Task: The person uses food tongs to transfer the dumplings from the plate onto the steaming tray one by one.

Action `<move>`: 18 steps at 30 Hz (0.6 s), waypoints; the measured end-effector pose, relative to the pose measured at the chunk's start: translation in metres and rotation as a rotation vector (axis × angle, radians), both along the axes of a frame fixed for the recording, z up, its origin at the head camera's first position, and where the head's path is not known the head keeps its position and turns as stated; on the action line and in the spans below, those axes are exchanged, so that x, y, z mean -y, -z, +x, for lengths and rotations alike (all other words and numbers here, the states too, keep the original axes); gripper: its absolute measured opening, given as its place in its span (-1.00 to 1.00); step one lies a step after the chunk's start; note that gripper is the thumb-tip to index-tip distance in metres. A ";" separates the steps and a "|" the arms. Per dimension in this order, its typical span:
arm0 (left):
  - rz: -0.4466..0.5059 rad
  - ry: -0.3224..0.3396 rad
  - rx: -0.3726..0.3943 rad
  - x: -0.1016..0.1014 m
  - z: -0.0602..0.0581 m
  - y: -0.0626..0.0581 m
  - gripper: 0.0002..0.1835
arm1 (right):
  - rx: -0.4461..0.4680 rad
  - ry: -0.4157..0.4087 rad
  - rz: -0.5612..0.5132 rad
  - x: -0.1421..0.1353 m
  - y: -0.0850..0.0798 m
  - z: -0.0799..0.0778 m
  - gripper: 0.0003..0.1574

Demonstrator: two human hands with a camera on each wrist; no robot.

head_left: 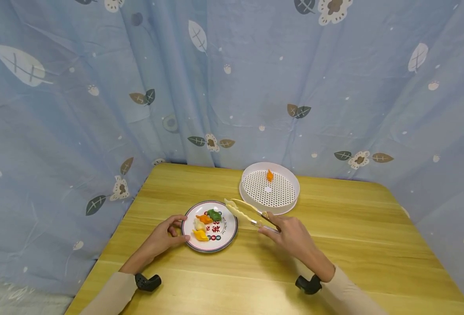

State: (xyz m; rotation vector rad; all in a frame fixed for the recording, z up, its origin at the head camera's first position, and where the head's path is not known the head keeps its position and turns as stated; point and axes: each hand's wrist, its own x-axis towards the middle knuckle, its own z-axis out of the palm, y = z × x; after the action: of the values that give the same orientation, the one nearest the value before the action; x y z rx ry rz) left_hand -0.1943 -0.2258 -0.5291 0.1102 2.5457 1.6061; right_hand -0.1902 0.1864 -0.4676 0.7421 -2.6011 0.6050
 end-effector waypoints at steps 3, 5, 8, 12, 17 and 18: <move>-0.001 -0.003 0.006 0.000 0.000 0.000 -0.33 | -0.021 0.005 -0.001 -0.004 -0.001 -0.003 -0.27; 0.002 -0.002 0.007 0.000 0.000 0.000 -0.33 | -0.030 0.004 -0.010 -0.006 -0.002 -0.005 -0.27; 0.005 -0.002 0.007 0.000 0.000 0.000 -0.32 | -0.037 0.009 -0.024 -0.010 -0.003 -0.008 -0.32; 0.008 0.000 0.008 0.000 0.000 -0.001 -0.32 | -0.033 0.032 -0.035 -0.014 -0.003 -0.012 -0.34; 0.008 -0.001 0.010 0.000 0.001 -0.002 -0.33 | -0.020 0.052 -0.026 -0.018 -0.002 -0.017 -0.29; 0.009 0.000 0.011 0.000 0.001 -0.002 -0.33 | -0.020 0.052 -0.025 -0.019 -0.002 -0.018 -0.28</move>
State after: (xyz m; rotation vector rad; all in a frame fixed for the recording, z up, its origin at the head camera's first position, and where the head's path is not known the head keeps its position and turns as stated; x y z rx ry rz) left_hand -0.1936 -0.2255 -0.5270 0.1018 2.5307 1.6137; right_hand -0.2082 0.2052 -0.4652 0.6667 -2.5814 0.6105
